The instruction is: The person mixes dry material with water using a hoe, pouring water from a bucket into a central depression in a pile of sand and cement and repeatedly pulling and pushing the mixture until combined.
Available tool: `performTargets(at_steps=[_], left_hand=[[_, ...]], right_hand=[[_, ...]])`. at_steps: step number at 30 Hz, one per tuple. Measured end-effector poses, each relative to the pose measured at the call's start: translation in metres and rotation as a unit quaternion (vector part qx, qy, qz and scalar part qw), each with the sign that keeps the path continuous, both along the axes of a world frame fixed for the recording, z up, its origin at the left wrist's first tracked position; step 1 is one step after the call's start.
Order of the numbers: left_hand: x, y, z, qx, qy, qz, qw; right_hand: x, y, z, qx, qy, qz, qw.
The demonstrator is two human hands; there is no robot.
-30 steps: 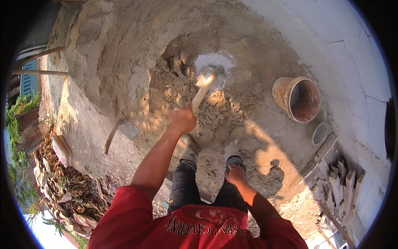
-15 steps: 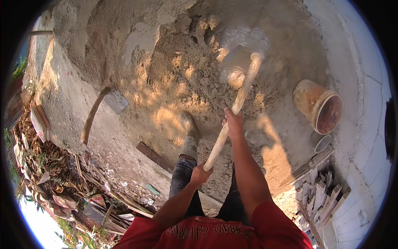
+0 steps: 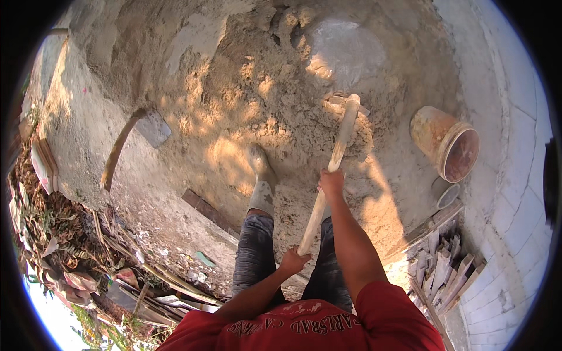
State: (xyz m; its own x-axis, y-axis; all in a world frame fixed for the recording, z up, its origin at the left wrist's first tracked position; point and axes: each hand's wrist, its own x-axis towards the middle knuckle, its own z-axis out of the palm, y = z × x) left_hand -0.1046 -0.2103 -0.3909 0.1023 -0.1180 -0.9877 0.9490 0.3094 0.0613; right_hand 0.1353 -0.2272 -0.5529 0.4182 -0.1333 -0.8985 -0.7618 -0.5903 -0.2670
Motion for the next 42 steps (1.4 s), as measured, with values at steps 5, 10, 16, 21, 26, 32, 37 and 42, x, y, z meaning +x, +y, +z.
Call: performTargets(at_steps=[5,10,16,21,26,32,37,42], left_hand=[[-0.053,-0.037,-0.005,0.051,-0.043,-0.087,0.994],[0.029,0.035,-0.020,0.137,-0.119,-0.043,0.982],[0.048,0.038,-0.008,0.115,-0.011,-0.048,0.992],[-0.022,-0.002,0.012,0.071,0.050,-0.006,0.996],[-0.050,-0.050,0.048,0.100,0.050,-0.053,0.992],[0.031,-0.012,0.016,0.175,-0.114,-0.042,0.977],[0.108,-0.002,-0.039,0.173,-0.154,-0.033,0.972],[0.042,-0.090,0.026,-0.022,0.050,0.090,0.994]], right_hand=[[-0.011,0.004,0.072,0.049,-0.043,-0.115,0.991],[0.060,0.071,0.123,0.120,-0.136,-0.095,0.979],[0.042,0.078,-0.001,0.055,-0.058,0.027,0.996],[-0.035,0.031,-0.015,0.090,0.061,-0.027,0.994],[-0.051,0.023,0.058,0.068,0.042,-0.031,0.996],[0.050,0.039,0.127,0.105,-0.114,-0.074,0.985],[0.129,0.027,0.043,0.090,-0.135,0.014,0.987],[0.006,-0.055,-0.025,-0.023,-0.003,0.177,0.984]])
